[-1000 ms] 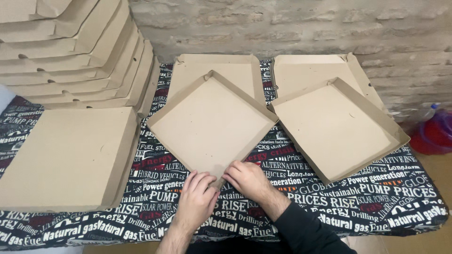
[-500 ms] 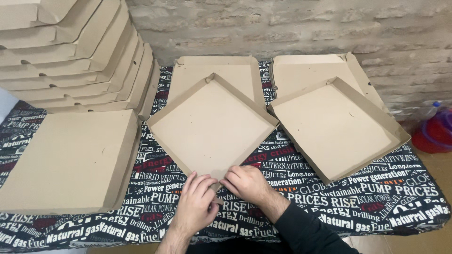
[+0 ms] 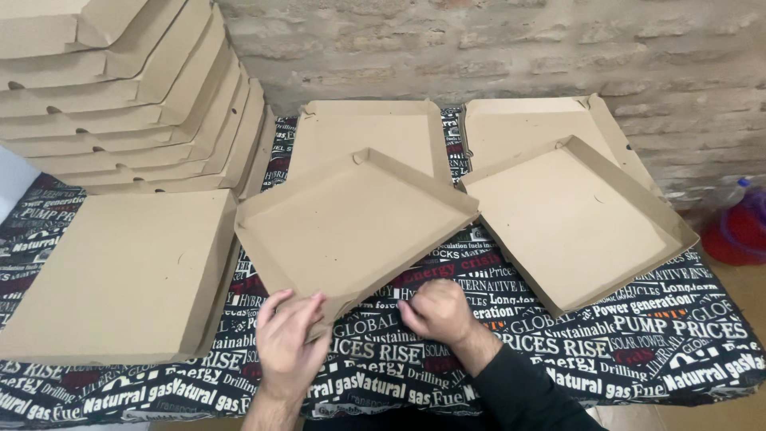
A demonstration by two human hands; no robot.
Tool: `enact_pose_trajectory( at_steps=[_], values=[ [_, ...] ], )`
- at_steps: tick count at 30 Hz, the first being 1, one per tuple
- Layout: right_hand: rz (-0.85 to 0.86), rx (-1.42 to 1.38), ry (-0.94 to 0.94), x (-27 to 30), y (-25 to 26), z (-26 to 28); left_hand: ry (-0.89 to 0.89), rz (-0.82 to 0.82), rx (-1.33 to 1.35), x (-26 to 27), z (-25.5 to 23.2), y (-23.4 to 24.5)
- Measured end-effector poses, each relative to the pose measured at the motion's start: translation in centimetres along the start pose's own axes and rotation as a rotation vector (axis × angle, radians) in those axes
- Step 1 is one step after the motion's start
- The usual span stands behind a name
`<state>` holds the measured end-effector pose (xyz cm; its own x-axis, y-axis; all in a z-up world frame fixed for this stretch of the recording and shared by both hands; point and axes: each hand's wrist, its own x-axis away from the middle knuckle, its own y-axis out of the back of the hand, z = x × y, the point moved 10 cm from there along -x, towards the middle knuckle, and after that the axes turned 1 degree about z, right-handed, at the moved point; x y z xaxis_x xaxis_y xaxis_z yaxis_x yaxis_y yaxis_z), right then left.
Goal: The person assembles cardboard pizza boxes by folding the pre-scored edges and tucking in the flaps one at a time on a table.
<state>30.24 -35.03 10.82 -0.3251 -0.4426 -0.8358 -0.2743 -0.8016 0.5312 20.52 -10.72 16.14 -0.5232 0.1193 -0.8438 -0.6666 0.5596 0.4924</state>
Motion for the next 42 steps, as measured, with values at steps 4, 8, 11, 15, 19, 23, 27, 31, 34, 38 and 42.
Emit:
enact_pose_trajectory(
  at_steps=[4, 8, 11, 15, 19, 23, 27, 31, 34, 38, 42],
  values=[
    [0.128, -0.307, -1.02, 1.9, -0.7, -8.8, 0.115, -0.075, 0.247, -1.2, -0.4, 4.6],
    [-0.196, -0.493, -1.138, 4.5, 1.4, -12.8, 0.175, -0.012, 0.407, -1.9, -0.4, 7.3],
    [-0.246, -0.437, -0.927, 2.7, 3.7, -11.4, 0.201, 0.114, 0.471, -1.4, 0.4, 8.2],
    [-0.355, -0.298, -0.448, -1.2, 8.2, -6.7, 0.235, 0.102, 0.437, -1.1, 2.3, 10.4],
    [-0.345, -0.264, -0.111, -4.9, 11.9, -1.8, 0.345, -0.004, 0.454, -0.3, 5.1, 12.5],
    [-0.377, -0.152, 0.014, -7.4, 14.4, 0.6, 0.385, 0.003, 0.502, -3.3, 6.1, 13.8],
    [-0.338, 0.03, 0.233, -8.9, 13.6, 4.8, 0.178, -0.125, 0.198, -6.9, 1.6, 14.7],
    [-0.012, 0.285, 0.384, -10.7, 7.1, 10.8, -0.105, -0.035, -0.008, 0.3, 3.6, 9.7],
    [0.246, 0.103, 0.343, -9.2, 1.3, 15.2, 0.13, 0.56, -0.087, -3.9, -3.0, 3.1],
    [0.488, 0.032, 0.362, -4.0, -3.8, 13.8, 0.448, 1.029, 0.056, 0.7, -1.4, -4.9],
    [0.876, 0.125, -0.025, -4.1, -5.2, 2.9, 0.247, 1.027, -0.117, 3.7, -1.9, -8.4]
  ],
)
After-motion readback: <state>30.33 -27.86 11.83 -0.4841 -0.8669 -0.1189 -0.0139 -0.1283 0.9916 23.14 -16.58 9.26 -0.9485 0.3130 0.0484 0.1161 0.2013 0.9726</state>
